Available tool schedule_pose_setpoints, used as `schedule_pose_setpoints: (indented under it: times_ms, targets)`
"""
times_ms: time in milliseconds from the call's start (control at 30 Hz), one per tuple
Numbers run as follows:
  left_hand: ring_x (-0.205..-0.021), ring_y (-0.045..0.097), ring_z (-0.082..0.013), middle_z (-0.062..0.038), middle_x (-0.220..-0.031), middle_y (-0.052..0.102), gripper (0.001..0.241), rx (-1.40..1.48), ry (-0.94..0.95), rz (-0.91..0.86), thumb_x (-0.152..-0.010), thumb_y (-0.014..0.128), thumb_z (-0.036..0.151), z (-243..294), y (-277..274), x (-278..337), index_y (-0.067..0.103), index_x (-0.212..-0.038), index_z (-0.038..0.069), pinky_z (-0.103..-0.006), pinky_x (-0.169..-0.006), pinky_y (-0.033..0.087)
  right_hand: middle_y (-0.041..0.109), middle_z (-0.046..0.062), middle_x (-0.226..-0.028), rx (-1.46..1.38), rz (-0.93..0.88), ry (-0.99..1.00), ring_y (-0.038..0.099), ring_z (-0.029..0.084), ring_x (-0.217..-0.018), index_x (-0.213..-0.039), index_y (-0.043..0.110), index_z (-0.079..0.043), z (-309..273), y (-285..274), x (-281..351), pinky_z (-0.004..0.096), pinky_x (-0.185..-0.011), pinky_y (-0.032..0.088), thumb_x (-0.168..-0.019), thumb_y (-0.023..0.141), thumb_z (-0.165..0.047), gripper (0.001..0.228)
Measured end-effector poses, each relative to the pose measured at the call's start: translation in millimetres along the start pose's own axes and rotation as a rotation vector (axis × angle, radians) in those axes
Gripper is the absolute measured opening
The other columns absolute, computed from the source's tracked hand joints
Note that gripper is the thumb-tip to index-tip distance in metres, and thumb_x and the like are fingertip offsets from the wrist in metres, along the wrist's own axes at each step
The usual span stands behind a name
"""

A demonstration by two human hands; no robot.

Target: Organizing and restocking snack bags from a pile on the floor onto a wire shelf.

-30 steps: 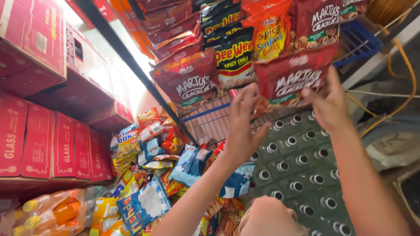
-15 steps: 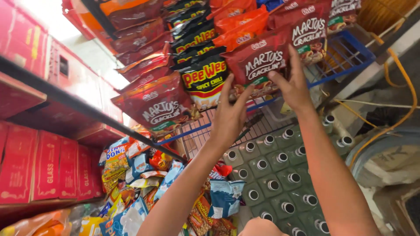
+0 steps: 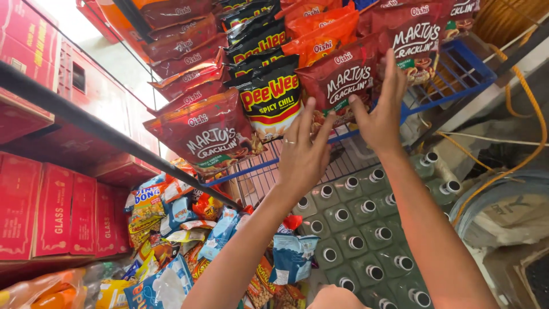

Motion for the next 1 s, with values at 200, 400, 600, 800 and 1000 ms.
schedule_pose_setpoints:
  times_ms: [200,400,600,800,1000]
  targets:
    - [-0.15,0.04,-0.0287,-0.011,-0.169,0.03,0.077,-0.142,0.108,-0.062,-0.088,0.077,0.019,-2.6,5.8,8.9,0.045,-0.157,0.01,-0.0471,-0.116,0.038,0.024,0.026,-0.168,0.205,-0.126,-0.145,0.029,0.045,-0.154,-0.167,0.024,-0.007,-19.7,7.3,10.1,0.056,-0.126,0.022,-0.09,0.084,-0.027,0.1]
    - [-0.15,0.04,-0.0294,-0.012,-0.17,0.028,0.079,-0.17,0.115,-0.05,-0.088,0.078,0.021,-3.5,9.7,9.6,0.044,-0.158,0.01,-0.0469,-0.116,0.038,0.022,0.024,-0.17,0.212,-0.157,-0.111,0.027,0.044,-0.157,-0.168,0.024,-0.006,-16.6,10.3,6.8,0.057,-0.127,0.022,-0.089,0.082,-0.026,0.101]
    - [-0.147,0.041,-0.0365,-0.015,-0.167,0.029,0.077,-0.135,0.108,-0.05,-0.087,0.077,0.02,-1.2,4.1,7.0,0.045,-0.157,0.015,-0.0504,-0.114,0.037,0.032,0.023,-0.171,-0.075,-0.123,0.002,0.034,0.04,-0.16,-0.169,0.019,-0.003,-2.1,3.6,5.1,0.049,-0.133,0.028,-0.095,0.076,-0.014,0.094]
    - [-0.146,0.043,-0.0397,-0.019,-0.166,0.031,0.069,-0.049,0.152,-0.003,-0.091,0.073,0.013,1.4,4.0,11.1,0.048,-0.156,0.017,-0.0523,-0.115,0.039,0.035,0.023,-0.168,-0.042,-0.153,-0.026,0.03,0.04,-0.16,-0.167,0.024,-0.003,-18.4,-2.8,-0.6,0.049,-0.132,0.026,-0.089,0.079,-0.004,0.095]
    - [-0.149,0.04,-0.0392,-0.011,-0.165,0.033,0.063,-0.017,0.298,0.022,-0.093,0.069,0.01,33.5,18.3,-6.3,0.053,-0.154,0.016,-0.0511,-0.115,0.042,0.03,0.012,-0.17,-0.409,0.037,-0.029,0.03,0.024,-0.155,-0.167,0.024,-0.008,22.1,-42.4,13.5,0.036,-0.131,0.026,-0.104,0.076,-0.004,0.081]
Point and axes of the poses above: each hand's wrist, its own x-axis away from the middle knuckle, its own y-axis out of the palm, z = x × y, the point moved 5 cm from there along -x, towards the middle knuckle
